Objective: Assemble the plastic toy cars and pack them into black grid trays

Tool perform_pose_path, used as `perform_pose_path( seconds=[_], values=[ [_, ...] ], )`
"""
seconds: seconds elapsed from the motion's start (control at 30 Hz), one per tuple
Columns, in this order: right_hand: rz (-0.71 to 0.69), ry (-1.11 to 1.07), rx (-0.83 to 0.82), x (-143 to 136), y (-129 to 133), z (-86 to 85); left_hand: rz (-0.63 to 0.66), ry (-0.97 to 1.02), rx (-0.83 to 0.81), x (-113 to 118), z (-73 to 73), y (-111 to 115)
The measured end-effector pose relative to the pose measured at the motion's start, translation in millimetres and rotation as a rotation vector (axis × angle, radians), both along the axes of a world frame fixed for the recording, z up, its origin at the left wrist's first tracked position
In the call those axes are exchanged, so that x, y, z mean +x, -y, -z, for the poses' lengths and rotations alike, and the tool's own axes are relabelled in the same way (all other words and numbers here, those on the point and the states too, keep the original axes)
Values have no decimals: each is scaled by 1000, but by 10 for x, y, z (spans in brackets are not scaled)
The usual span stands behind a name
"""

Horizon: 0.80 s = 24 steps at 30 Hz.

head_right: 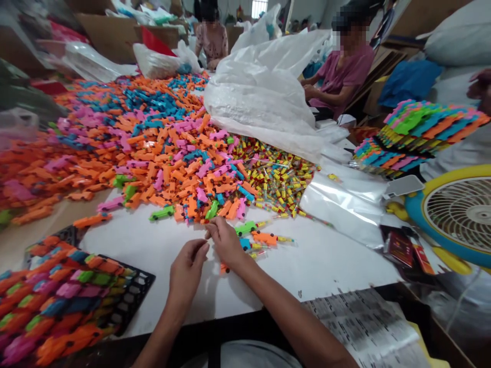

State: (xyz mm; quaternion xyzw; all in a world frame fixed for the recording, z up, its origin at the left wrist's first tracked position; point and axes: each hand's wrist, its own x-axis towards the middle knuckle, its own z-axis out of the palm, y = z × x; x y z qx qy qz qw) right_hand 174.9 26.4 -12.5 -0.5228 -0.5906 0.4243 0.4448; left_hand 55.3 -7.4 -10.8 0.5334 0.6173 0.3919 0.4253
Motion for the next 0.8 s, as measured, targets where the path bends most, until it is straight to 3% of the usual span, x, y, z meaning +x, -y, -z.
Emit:
perform_pose_path(
  seconds=[0.17,0.3,0.4,0.57,0.7,0.8],
  values=[
    [-29,-233,-40,-145,14,66,6,133,-25,-6,158,-43],
    [33,-277,-34,-35,-56,79,-7,63,-34,-18,270,-61],
    [54,0,70,173,-84,14,-36,53,-38,-59,301,-48],
    [-282,679,304,210,46,34,-30,138,-75,-65,283,-28],
    [-341,773,298,135,49,92,-74,-13,-31,-129,204,38],
    [-180,732,211,127,-109,28,-143,-58,69,-206,182,68]
  ],
)
